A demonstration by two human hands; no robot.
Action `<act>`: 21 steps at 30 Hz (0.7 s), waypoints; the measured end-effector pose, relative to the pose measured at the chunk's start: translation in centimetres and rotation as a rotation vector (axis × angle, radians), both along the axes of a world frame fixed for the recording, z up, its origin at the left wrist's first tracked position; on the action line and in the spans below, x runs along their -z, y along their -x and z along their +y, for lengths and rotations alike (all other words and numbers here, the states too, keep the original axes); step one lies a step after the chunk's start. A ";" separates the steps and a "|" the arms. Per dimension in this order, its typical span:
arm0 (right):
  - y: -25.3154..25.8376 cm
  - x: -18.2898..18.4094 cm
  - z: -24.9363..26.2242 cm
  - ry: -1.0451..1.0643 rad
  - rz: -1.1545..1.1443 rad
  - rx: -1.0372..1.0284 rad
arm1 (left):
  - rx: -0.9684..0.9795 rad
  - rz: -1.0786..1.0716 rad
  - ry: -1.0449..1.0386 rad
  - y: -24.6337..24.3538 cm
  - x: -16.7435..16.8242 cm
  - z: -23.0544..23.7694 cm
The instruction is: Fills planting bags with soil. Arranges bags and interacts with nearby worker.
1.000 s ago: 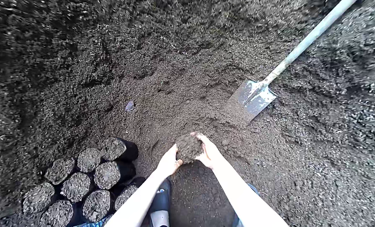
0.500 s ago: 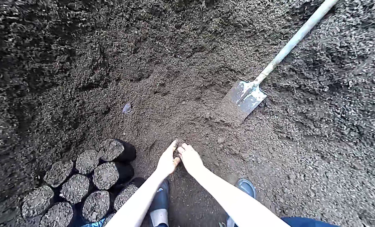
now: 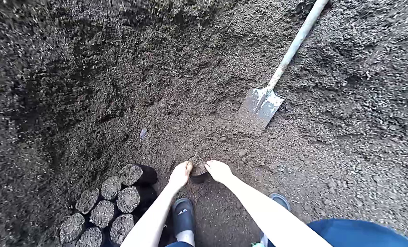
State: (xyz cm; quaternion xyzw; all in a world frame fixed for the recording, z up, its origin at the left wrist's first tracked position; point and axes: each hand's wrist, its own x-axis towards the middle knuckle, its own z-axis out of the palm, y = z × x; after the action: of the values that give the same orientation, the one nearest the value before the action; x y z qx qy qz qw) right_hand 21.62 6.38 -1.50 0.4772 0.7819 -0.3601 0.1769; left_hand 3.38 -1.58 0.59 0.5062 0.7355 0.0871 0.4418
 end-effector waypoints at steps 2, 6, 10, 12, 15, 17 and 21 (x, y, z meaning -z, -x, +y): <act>-0.2 0.9 -1.3 0.037 0.006 -0.015 | -0.013 0.065 0.049 0.3 0.9 -0.6; -1.4 -1.8 -0.4 -0.109 0.051 -0.040 | -0.310 0.007 0.085 1.2 2.5 -2.4; -2.2 -2.6 -1.9 -0.186 0.197 -0.401 | -0.379 -0.309 0.274 -0.8 3.5 -3.9; -1.3 -2.3 -2.9 -0.146 0.101 -0.484 | -0.338 -0.356 0.198 -1.8 3.6 -3.3; -0.2 -2.4 -3.6 -0.104 -0.021 -0.477 | -0.310 -0.283 0.069 -2.4 4.3 -3.0; -0.2 -2.1 -3.9 -0.081 -0.069 -0.472 | -0.291 -0.224 0.069 -2.8 4.8 -3.2; 0.7 -2.6 -3.1 -0.034 -0.128 -0.496 | -0.259 -0.203 0.043 -2.7 4.9 -3.3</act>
State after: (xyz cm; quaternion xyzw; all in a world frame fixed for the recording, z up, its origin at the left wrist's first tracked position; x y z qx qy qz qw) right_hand 20.94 3.26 1.15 0.2956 0.8681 -0.2618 0.3009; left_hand 6.10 -4.86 -4.30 0.3861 0.7478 0.1783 0.5098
